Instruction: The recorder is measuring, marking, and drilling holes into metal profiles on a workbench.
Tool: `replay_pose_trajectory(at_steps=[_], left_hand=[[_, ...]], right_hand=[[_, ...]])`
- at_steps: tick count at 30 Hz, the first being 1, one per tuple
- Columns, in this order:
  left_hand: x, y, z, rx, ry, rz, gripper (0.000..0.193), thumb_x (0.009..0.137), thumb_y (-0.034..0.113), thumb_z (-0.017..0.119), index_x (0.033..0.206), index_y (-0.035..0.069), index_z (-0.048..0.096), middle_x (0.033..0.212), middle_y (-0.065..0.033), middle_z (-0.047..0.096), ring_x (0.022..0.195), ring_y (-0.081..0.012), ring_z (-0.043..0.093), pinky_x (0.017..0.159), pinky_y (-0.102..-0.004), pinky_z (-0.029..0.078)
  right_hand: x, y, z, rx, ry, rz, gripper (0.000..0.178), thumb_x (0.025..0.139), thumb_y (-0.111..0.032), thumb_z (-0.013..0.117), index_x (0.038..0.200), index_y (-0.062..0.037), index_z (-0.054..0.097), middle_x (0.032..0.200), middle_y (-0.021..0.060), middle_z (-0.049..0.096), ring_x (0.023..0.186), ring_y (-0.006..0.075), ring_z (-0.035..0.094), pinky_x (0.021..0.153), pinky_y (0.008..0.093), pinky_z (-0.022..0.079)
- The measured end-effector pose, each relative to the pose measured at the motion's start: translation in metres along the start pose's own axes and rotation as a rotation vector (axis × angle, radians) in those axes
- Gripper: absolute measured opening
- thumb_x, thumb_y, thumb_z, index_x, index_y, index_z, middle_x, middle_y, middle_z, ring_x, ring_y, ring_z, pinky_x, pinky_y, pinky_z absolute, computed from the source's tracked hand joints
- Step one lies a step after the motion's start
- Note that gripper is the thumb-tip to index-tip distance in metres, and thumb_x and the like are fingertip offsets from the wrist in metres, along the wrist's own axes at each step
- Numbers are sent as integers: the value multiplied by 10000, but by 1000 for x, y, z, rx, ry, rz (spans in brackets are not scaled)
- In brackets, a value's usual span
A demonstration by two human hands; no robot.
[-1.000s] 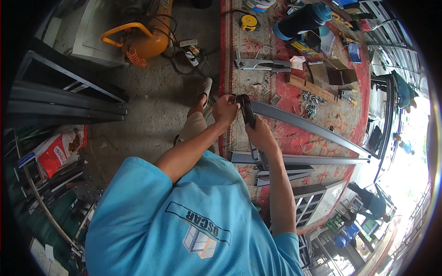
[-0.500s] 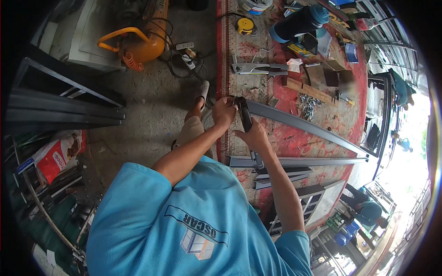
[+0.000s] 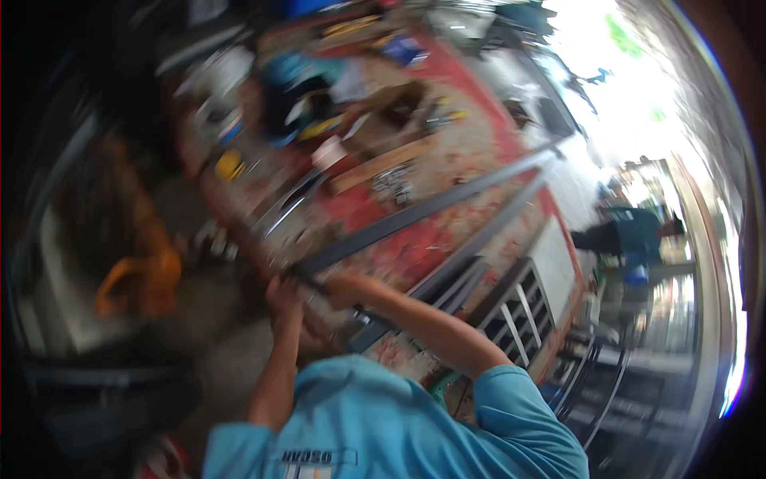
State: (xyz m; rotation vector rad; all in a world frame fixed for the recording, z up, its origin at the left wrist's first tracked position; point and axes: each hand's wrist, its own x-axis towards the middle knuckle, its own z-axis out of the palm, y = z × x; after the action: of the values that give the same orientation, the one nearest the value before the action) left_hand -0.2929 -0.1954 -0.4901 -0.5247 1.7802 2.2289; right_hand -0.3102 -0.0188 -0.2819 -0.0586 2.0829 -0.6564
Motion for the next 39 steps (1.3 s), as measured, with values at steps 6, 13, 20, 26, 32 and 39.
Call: replay_pose_trajectory(at_steps=[6, 13, 20, 26, 32, 39], left_hand=[[12, 0, 12, -118, 107, 33, 205, 872, 85, 504, 988, -49, 606, 909, -86, 605, 777, -191, 557, 693, -326, 469], [10, 13, 27, 25, 56, 32, 193, 837, 48, 557, 975, -63, 634, 940, -105, 625, 806, -209, 577, 752, -365, 481], [16, 13, 25, 184, 156, 56, 214, 800, 8, 574, 983, -83, 640, 915, -124, 648, 783, -211, 590, 724, -375, 501], [22, 11, 21, 249, 106, 47, 194, 806, 11, 602, 959, -98, 653, 892, -138, 658, 789, -200, 608, 731, -380, 523], [30, 9, 7, 180, 178, 57, 181, 770, -31, 559, 922, -49, 655, 849, -85, 644, 700, -176, 575, 596, -329, 462], [19, 21, 27, -23, 78, -65, 182, 814, -32, 548, 982, -80, 596, 919, -116, 624, 788, -208, 588, 672, -357, 480]], right_hand=[[44, 48, 51, -90, 197, -43, 333, 657, -132, 574, 956, -26, 678, 898, 218, 669, 879, 334, 670, 674, 485, 517], [35, 60, 61, 61, 474, -56, 297, 704, -233, 631, 876, 3, 689, 787, 207, 671, 784, 356, 677, 716, 457, 541], [38, 56, 72, 122, 466, -30, 333, 700, -235, 663, 959, -26, 658, 826, 207, 676, 807, 366, 676, 676, 466, 540], [40, 56, 83, -106, 691, -7, 263, 667, -160, 675, 887, -21, 712, 824, 190, 691, 825, 332, 693, 673, 447, 547], [12, 4, 4, -199, -81, 16, 312, 645, -96, 675, 935, 12, 718, 944, 198, 690, 900, 330, 677, 745, 447, 537], [56, 60, 60, -50, 299, -90, 355, 670, -154, 631, 976, 8, 709, 952, 206, 688, 884, 357, 676, 750, 463, 532]])
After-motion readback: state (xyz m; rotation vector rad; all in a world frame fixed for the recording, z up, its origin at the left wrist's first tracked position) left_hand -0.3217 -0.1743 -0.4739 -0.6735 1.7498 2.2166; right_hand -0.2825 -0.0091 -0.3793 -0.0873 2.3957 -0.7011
